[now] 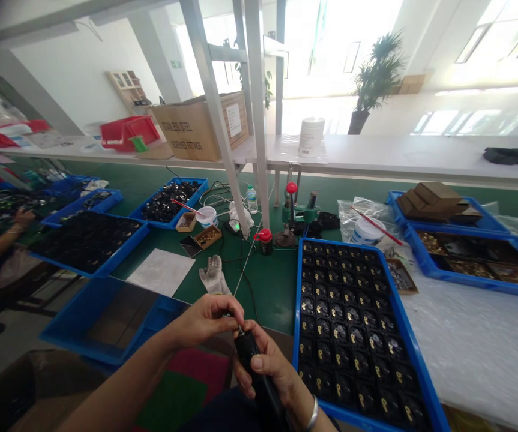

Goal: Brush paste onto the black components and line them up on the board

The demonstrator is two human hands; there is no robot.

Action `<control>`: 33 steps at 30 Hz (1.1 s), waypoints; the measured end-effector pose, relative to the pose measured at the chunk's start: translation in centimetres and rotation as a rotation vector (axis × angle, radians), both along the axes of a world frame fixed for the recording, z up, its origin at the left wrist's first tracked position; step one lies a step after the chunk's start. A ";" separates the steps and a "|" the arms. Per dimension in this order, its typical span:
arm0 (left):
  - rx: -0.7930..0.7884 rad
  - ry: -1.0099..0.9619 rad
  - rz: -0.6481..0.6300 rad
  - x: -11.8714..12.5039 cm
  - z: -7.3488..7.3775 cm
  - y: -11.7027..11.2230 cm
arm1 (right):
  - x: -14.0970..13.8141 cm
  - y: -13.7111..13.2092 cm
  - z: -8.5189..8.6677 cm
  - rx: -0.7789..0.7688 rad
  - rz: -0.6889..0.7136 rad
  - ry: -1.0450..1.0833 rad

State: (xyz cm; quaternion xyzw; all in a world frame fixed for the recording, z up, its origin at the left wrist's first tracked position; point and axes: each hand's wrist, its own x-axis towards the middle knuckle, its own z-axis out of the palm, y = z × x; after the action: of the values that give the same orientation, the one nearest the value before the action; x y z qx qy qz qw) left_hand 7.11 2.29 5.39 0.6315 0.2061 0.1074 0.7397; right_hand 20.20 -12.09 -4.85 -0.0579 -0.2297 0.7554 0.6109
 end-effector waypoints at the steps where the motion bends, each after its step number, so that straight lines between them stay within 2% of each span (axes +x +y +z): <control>1: -0.015 -0.008 0.003 0.0 -0.1 0.0 | 0.0 0.0 0.0 0.003 0.002 0.004; 8: -0.003 0.000 0.042 0.1 -0.2 -0.2 | 0.2 0.3 0.3 0.020 0.001 0.026; 14: 0.029 0.054 0.017 0.0 0.0 0.1 | 0.1 0.1 0.7 0.005 0.003 0.021; 27: -0.059 0.033 0.048 0.2 -0.4 -0.6 | 0.2 0.0 0.7 0.023 0.004 0.048; 33: -0.013 0.048 0.127 0.4 -0.5 -0.9 | 0.1 -0.2 0.5 0.023 0.005 0.060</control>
State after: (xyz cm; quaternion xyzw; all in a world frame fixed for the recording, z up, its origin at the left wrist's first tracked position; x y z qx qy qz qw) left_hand 7.53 1.38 4.88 0.6146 0.2640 0.1377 0.7305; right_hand 20.26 -12.27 -4.39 -0.0275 -0.2202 0.7556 0.6163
